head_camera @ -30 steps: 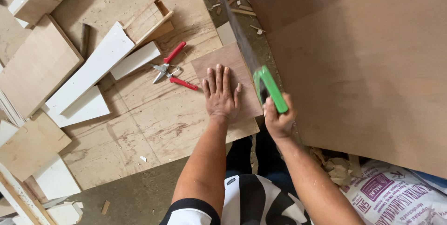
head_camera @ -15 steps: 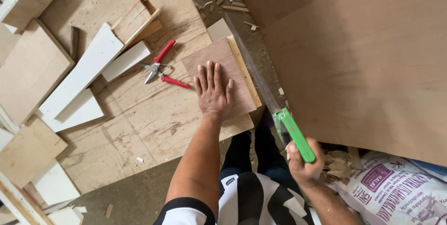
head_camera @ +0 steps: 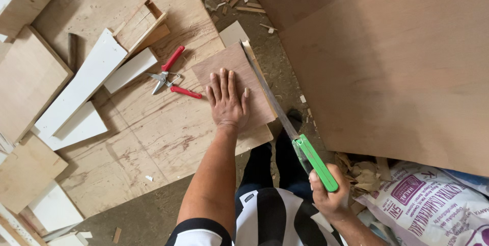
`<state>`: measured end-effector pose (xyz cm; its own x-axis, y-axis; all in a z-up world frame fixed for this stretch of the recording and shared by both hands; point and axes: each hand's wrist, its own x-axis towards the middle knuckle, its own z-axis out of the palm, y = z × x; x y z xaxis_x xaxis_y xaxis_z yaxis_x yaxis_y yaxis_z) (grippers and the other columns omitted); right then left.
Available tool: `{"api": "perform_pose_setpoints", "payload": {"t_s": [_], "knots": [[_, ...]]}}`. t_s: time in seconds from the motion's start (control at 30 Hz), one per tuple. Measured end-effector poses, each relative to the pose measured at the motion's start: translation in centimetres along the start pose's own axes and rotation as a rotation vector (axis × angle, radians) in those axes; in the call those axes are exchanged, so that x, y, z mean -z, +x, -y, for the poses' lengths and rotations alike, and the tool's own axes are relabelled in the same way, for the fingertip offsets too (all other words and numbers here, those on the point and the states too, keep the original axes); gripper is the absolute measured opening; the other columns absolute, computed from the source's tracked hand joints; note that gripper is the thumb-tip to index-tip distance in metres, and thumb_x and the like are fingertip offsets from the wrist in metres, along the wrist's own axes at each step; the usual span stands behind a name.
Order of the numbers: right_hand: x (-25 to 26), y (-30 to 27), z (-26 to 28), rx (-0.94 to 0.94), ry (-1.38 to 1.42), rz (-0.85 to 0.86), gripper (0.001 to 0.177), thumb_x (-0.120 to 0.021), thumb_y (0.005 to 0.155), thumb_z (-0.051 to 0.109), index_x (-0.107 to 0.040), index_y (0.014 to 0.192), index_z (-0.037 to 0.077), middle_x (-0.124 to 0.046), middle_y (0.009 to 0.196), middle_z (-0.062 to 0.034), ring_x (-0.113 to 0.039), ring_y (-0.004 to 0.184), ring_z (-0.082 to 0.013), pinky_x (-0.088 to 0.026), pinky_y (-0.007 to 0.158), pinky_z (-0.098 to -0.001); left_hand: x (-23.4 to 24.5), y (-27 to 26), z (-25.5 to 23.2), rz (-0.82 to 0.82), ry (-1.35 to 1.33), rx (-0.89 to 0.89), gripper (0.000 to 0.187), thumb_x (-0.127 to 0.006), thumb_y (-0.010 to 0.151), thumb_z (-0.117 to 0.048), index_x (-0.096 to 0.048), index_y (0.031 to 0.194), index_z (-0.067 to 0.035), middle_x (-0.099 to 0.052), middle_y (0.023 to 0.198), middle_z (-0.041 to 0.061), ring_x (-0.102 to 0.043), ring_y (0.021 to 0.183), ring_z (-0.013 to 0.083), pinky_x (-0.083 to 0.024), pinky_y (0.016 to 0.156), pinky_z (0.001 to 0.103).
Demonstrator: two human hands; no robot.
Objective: The person saws through a wooden board with a hand saw, marks lines on the material with a pencil, and trims a white laminate sheet using a pair of scissors.
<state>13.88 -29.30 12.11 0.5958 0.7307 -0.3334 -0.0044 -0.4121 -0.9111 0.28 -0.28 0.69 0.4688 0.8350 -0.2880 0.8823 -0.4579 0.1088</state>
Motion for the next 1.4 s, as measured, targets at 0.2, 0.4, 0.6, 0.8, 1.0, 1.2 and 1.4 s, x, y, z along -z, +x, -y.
{"api": "perform_pose_setpoints", "payload": {"t_s": [0.2,0.4,0.6,0.8,1.0,1.2,1.4], "knots": [[1.6,-0.8,2.4,0.044,-0.062,0.027,0.015,-0.065,0.096,0.019,-0.063,0.093,0.004,-0.065,0.069,0.0001,-0.061,0.055,-0.0063,-0.05,0.049,-0.0231,0.1,0.1,0.0,0.081,0.034,0.022,0.074,-0.032,0.105,-0.054,-0.021,0.164,-0.011,-0.01,0.173,0.009,0.001,0.159,0.0343,0.003,0.127,0.053],[-0.7,3.6,3.9,0.104,-0.141,0.036,0.016,-0.066,0.094,0.017,-0.063,0.098,0.002,-0.059,0.065,0.0001,-0.056,0.055,-0.0086,-0.045,0.049,-0.027,-0.5,0.3,0.3,0.026,0.026,-0.008,0.073,-0.035,0.105,-0.053,-0.025,0.164,-0.011,-0.014,0.173,0.009,-0.003,0.159,0.0343,0.0,0.127,0.054],[-10.6,18.7,5.4,0.074,-0.123,0.001,0.018,-0.068,0.101,0.02,-0.061,0.102,0.004,-0.061,0.07,-0.0054,-0.06,0.064,-0.0099,-0.048,0.056,-0.032,-1.1,0.3,0.8,-0.048,-0.007,-0.014,0.073,-0.041,0.105,-0.054,-0.03,0.164,-0.013,-0.017,0.173,0.007,-0.007,0.161,0.0332,-0.003,0.128,0.054],[-12.1,21.4,6.6,0.013,-0.094,-0.027,0.023,-0.07,0.102,0.024,-0.061,0.097,0.004,-0.06,0.064,-0.005,-0.06,0.059,-0.0114,-0.049,0.054,-0.0331,-0.8,-0.2,0.2,-0.024,-0.01,0.009,0.072,-0.041,0.105,-0.053,-0.028,0.163,-0.014,-0.017,0.173,0.007,-0.007,0.161,0.0338,-0.004,0.129,0.054],[-12.7,18.1,0.6,0.201,0.2,-0.126,0.022,-0.068,0.103,0.025,-0.062,0.106,0.004,-0.064,0.078,-0.0037,-0.061,0.068,-0.0117,-0.052,0.06,-0.0299,-0.1,0.1,0.2,0.025,-0.03,0.019,0.074,-0.041,0.103,-0.053,-0.026,0.163,-0.013,-0.015,0.172,0.008,-0.004,0.159,0.0345,-0.001,0.126,0.055],[-13.1,17.5,-0.5,0.24,0.082,-0.167,0.023,-0.071,0.104,0.023,-0.064,0.112,0.003,-0.065,0.083,-0.0049,-0.063,0.072,-0.0119,-0.052,0.065,-0.0292,-0.3,0.3,0.2,0.019,-0.024,0.01,0.073,-0.039,0.104,-0.053,-0.026,0.164,-0.012,-0.015,0.173,0.008,-0.003,0.161,0.0343,-0.002,0.128,0.055],[-12.8,17.7,0.2,0.218,0.048,-0.201,0.025,-0.072,0.102,0.027,-0.065,0.109,0.003,-0.065,0.081,-0.0058,-0.064,0.073,-0.0128,-0.053,0.065,-0.0308,-0.2,0.1,0.1,-0.005,-0.013,-0.003,0.073,-0.039,0.105,-0.052,-0.027,0.164,-0.011,-0.015,0.173,0.01,-0.004,0.16,0.0356,-0.002,0.127,0.055]]}}
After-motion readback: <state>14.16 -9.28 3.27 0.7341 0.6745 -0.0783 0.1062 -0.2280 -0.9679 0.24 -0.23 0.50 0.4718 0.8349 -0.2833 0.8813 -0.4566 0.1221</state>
